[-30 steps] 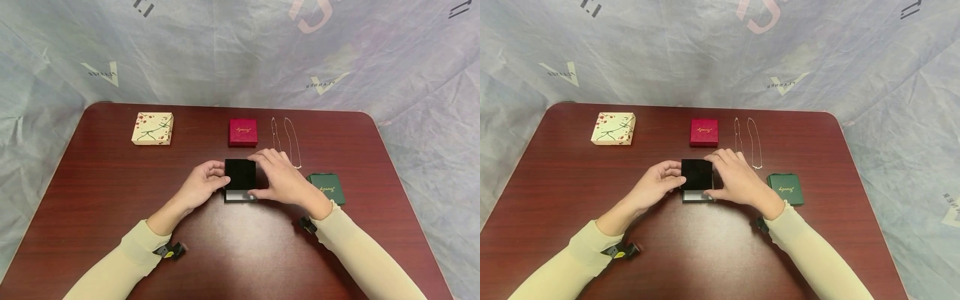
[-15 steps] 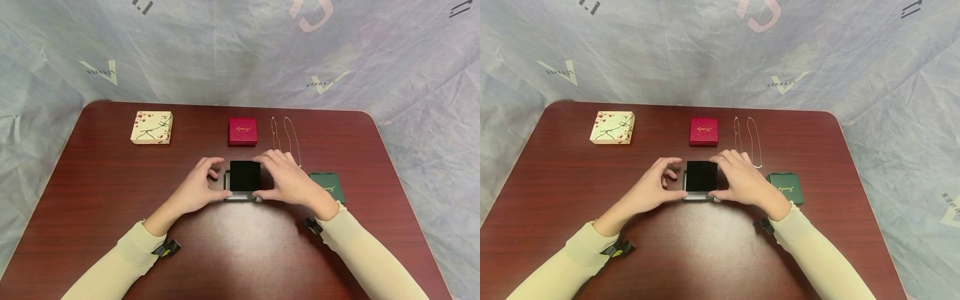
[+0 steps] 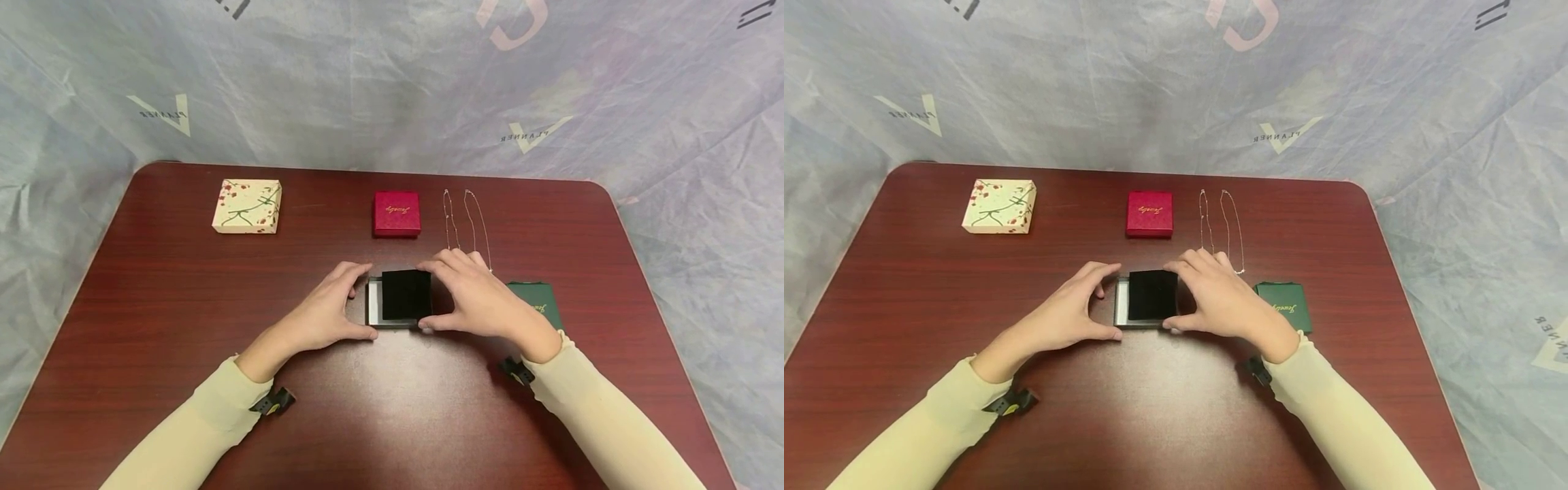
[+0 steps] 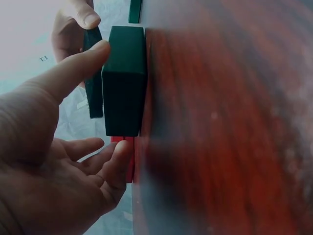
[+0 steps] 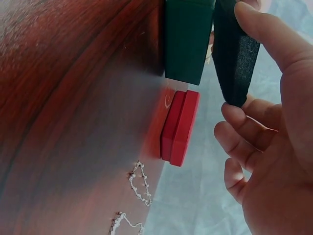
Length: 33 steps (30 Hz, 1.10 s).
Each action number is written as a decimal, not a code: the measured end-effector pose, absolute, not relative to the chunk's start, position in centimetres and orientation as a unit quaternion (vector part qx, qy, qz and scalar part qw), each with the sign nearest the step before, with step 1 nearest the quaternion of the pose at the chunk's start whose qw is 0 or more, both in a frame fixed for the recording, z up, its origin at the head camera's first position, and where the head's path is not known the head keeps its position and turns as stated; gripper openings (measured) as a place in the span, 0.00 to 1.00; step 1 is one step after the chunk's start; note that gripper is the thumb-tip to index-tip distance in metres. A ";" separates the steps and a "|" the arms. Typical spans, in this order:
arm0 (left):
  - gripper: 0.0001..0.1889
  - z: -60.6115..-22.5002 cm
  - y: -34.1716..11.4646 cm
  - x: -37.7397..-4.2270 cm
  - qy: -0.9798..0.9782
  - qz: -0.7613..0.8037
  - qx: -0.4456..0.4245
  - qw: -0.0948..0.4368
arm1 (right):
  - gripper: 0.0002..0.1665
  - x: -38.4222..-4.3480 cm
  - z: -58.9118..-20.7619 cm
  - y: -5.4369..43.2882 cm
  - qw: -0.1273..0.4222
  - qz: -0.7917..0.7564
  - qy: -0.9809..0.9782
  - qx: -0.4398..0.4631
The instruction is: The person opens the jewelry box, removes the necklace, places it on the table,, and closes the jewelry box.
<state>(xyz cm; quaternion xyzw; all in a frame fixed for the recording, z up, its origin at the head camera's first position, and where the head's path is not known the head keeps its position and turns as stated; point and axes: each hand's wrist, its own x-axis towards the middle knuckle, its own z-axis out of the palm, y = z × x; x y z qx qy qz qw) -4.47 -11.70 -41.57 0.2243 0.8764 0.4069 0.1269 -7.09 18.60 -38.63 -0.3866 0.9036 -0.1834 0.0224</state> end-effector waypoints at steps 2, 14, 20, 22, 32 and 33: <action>0.58 -41.5 -11.7 -4.5 0.877 0.401 0.230 0.128 | 0.52 -7.1 -38.6 18.7 0.025 -0.180 0.904 -0.386; 0.51 -41.8 -11.6 -4.7 0.878 0.392 0.241 0.129 | 0.51 -7.0 -38.2 18.7 0.037 -0.168 0.909 -0.379; 0.49 -41.9 -11.7 -4.7 0.880 0.393 0.236 0.124 | 0.47 -7.0 -37.9 18.7 0.037 -0.165 0.907 -0.386; 0.49 -42.0 -11.7 -4.7 0.881 0.392 0.235 0.124 | 0.46 -7.0 -38.0 18.6 0.037 -0.164 0.906 -0.388; 0.47 -41.8 -11.4 -4.8 0.878 0.395 0.239 0.125 | 0.48 -7.3 -38.7 17.1 0.050 -0.159 0.904 -0.394; 0.47 -41.8 -11.4 -4.8 0.878 0.395 0.239 0.125 | 0.49 -7.3 -38.8 16.9 0.052 -0.160 0.904 -0.393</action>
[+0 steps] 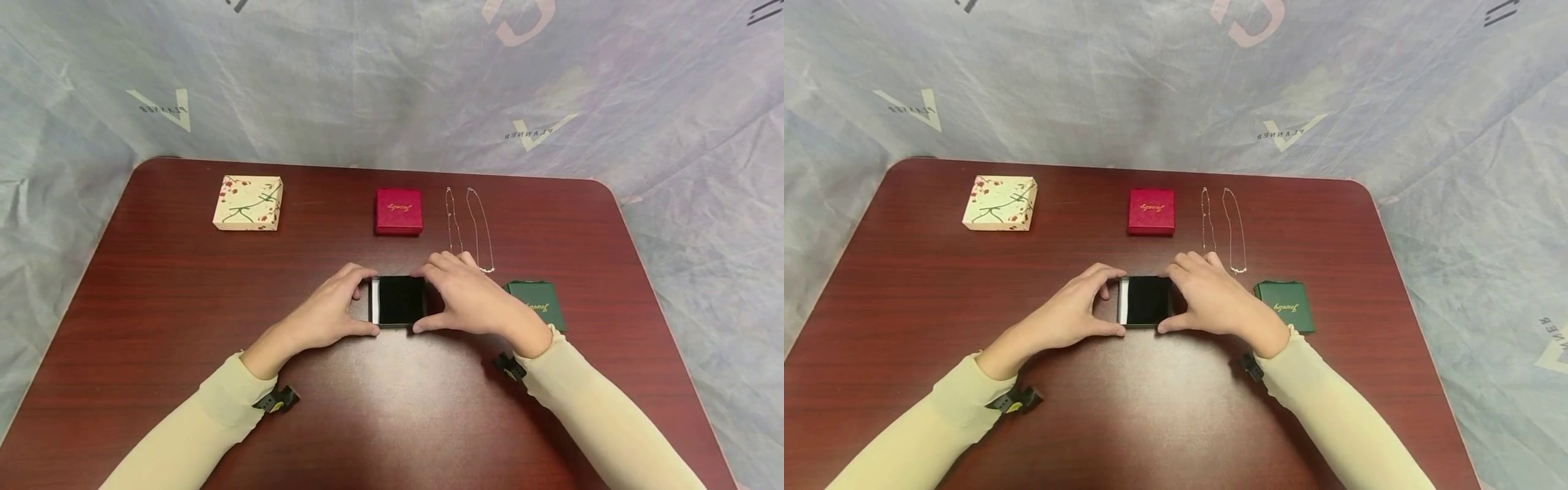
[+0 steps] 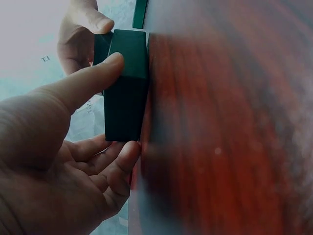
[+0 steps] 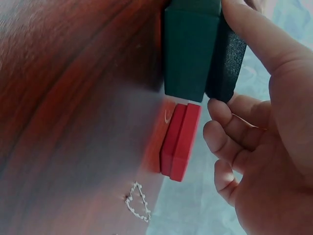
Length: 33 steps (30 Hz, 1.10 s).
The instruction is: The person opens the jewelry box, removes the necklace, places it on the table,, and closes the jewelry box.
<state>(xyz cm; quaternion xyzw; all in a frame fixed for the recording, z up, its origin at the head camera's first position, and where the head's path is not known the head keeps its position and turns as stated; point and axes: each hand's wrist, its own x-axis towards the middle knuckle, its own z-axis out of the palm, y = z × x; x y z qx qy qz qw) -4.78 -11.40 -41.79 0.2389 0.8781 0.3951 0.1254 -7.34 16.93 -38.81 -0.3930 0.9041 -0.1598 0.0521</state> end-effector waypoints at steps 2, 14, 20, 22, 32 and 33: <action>0.47 -41.8 -11.4 -4.8 0.878 0.396 0.239 0.125 | 0.49 -7.4 -39.0 16.7 0.054 -0.160 0.904 -0.393; 0.47 -41.9 -11.3 -4.9 0.879 0.393 0.239 0.122 | 0.45 -7.3 -39.6 16.4 0.027 -0.175 0.899 -0.401; 0.47 -41.9 -11.4 -4.8 0.880 0.393 0.234 0.126 | 0.38 -7.1 -40.1 16.5 0.009 -0.172 0.892 -0.418; 0.47 -41.9 -11.4 -4.7 0.880 0.393 0.234 0.127 | 0.36 -7.0 -40.2 16.5 0.008 -0.172 0.891 -0.420; 0.46 -41.9 -11.4 -4.8 0.881 0.391 0.234 0.130 | 0.31 -6.6 -40.7 16.8 0.002 -0.167 0.889 -0.427; 0.46 -41.9 -11.4 -4.8 0.881 0.391 0.234 0.129 | 0.31 -6.6 -40.7 16.9 0.000 -0.166 0.889 -0.427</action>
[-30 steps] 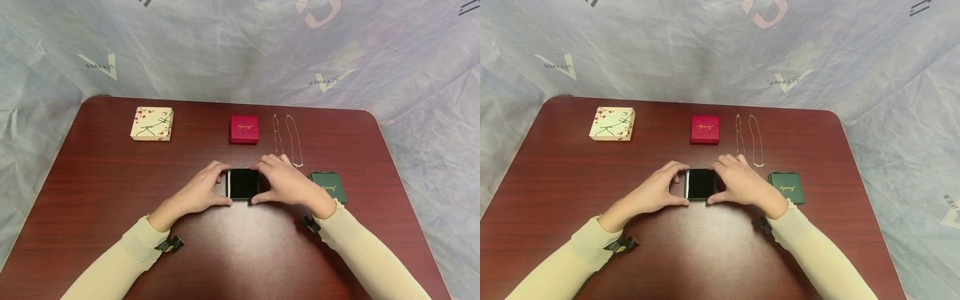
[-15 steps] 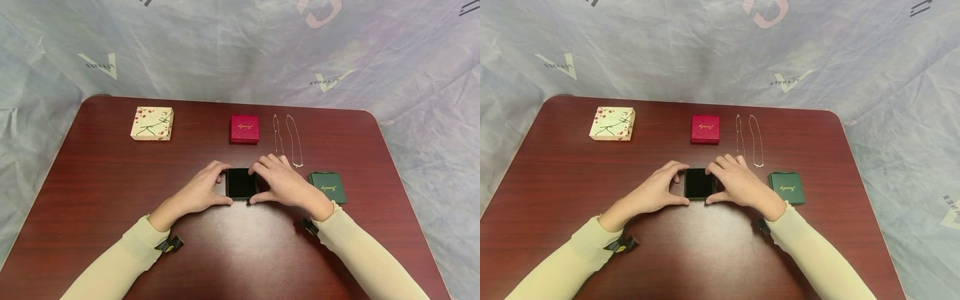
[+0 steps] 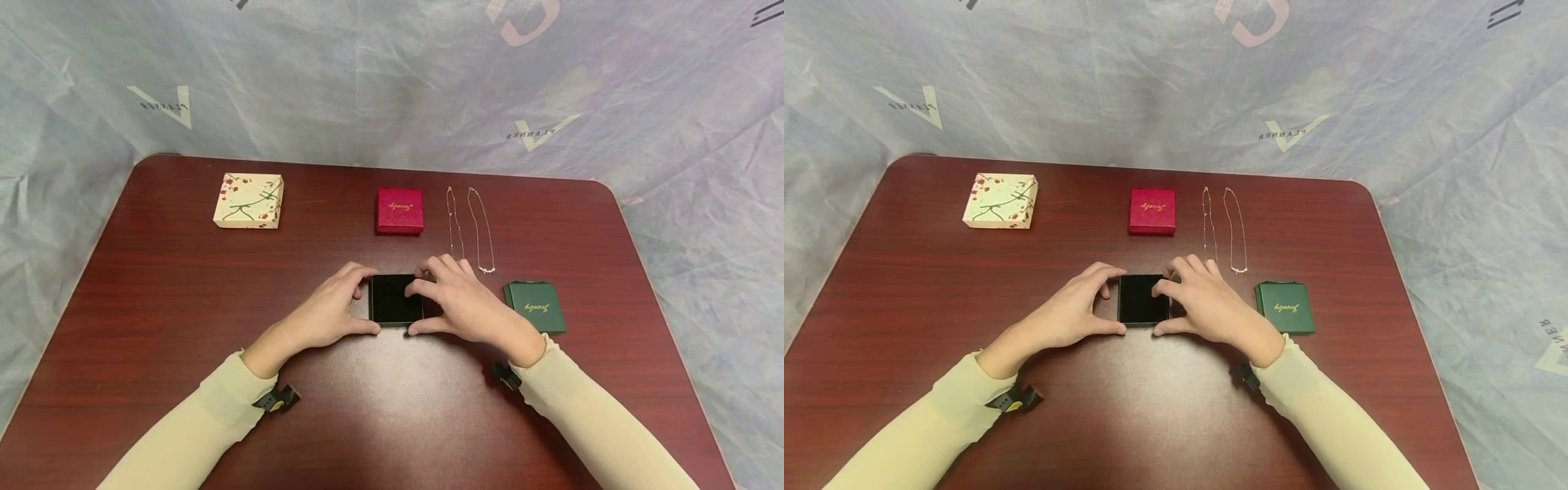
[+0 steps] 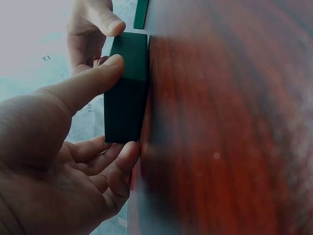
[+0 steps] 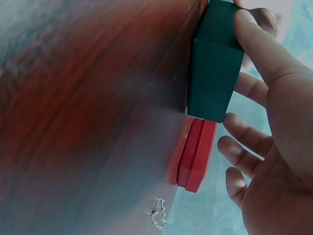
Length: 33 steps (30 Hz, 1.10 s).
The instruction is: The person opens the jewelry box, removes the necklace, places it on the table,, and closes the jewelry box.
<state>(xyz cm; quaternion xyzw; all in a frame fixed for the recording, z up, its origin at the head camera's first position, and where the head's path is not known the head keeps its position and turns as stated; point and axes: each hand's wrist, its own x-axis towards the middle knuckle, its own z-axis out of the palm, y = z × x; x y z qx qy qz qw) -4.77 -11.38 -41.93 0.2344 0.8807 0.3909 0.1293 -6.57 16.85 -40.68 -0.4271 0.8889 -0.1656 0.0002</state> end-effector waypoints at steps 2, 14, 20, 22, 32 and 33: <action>0.46 -41.9 -11.4 -4.8 0.881 0.391 0.236 0.128 | 0.31 -6.5 -40.7 16.8 -0.001 -0.163 0.889 -0.428; 0.46 -41.9 -11.4 -4.8 0.880 0.389 0.242 0.122 | 0.30 -6.4 -40.8 16.8 -0.003 -0.138 0.893 -0.429; 0.47 -42.0 -11.5 -4.8 0.881 0.386 0.246 0.118 | 0.31 -6.3 -40.8 16.9 -0.007 -0.136 0.890 -0.435; 0.47 -42.0 -11.5 -4.8 0.881 0.386 0.245 0.119 | 0.33 -6.3 -40.7 17.0 -0.002 -0.140 0.889 -0.435; 0.47 -42.2 -11.4 -4.8 0.879 0.392 0.246 0.115 | 0.46 -6.3 -39.2 18.8 0.013 -0.182 0.893 -0.411; 0.47 -42.2 -11.4 -4.8 0.879 0.392 0.246 0.115 | 0.46 -6.3 -39.0 19.2 0.012 -0.182 0.895 -0.408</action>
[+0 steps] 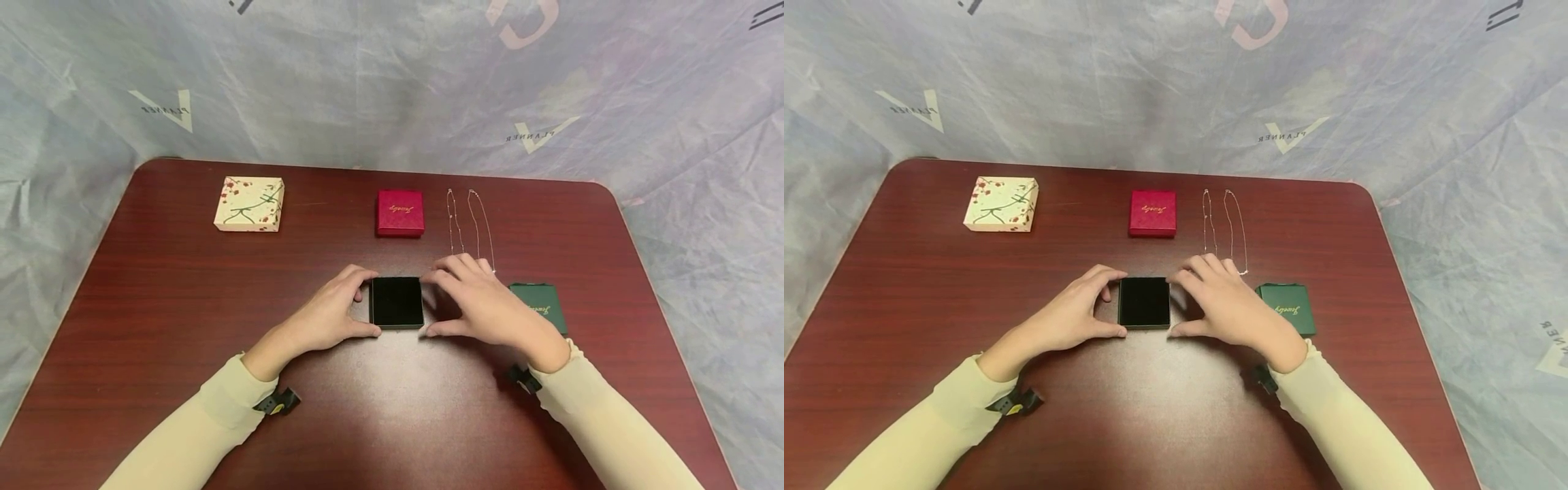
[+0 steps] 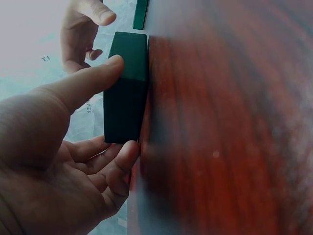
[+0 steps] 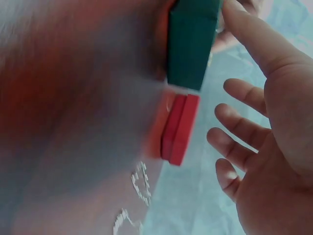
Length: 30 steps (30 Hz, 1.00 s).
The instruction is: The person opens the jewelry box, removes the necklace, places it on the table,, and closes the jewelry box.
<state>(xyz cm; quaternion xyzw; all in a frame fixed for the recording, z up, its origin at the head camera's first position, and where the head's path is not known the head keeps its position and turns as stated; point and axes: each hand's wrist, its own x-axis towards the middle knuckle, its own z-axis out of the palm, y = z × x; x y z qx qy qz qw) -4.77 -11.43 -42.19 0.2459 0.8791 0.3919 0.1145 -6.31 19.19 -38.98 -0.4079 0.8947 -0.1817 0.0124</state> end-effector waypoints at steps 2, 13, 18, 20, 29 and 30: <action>0.48 -42.2 -11.4 -4.7 0.880 0.391 0.245 0.114 | 0.47 -6.3 -38.6 20.0 0.011 -0.179 0.899 -0.399; 0.47 -42.2 -11.5 -4.7 0.881 0.389 0.243 0.117 | 0.51 -6.2 -36.9 25.2 0.036 -0.157 0.924 -0.347; 0.47 -42.1 -11.5 -4.8 0.881 0.388 0.244 0.116 | 0.56 -6.0 -36.8 27.4 0.047 -0.148 0.932 -0.327; 0.47 -42.2 -11.4 -4.8 0.881 0.389 0.244 0.116 | 0.59 -5.8 -36.6 28.3 0.057 -0.144 0.936 -0.315; 0.47 -42.1 -11.4 -4.8 0.883 0.386 0.242 0.115 | 0.69 -4.9 -36.6 32.0 0.125 -0.113 0.954 -0.248; 0.47 -42.1 -11.4 -4.8 0.883 0.386 0.241 0.116 | 0.69 -4.9 -36.8 32.2 0.129 -0.109 0.955 -0.244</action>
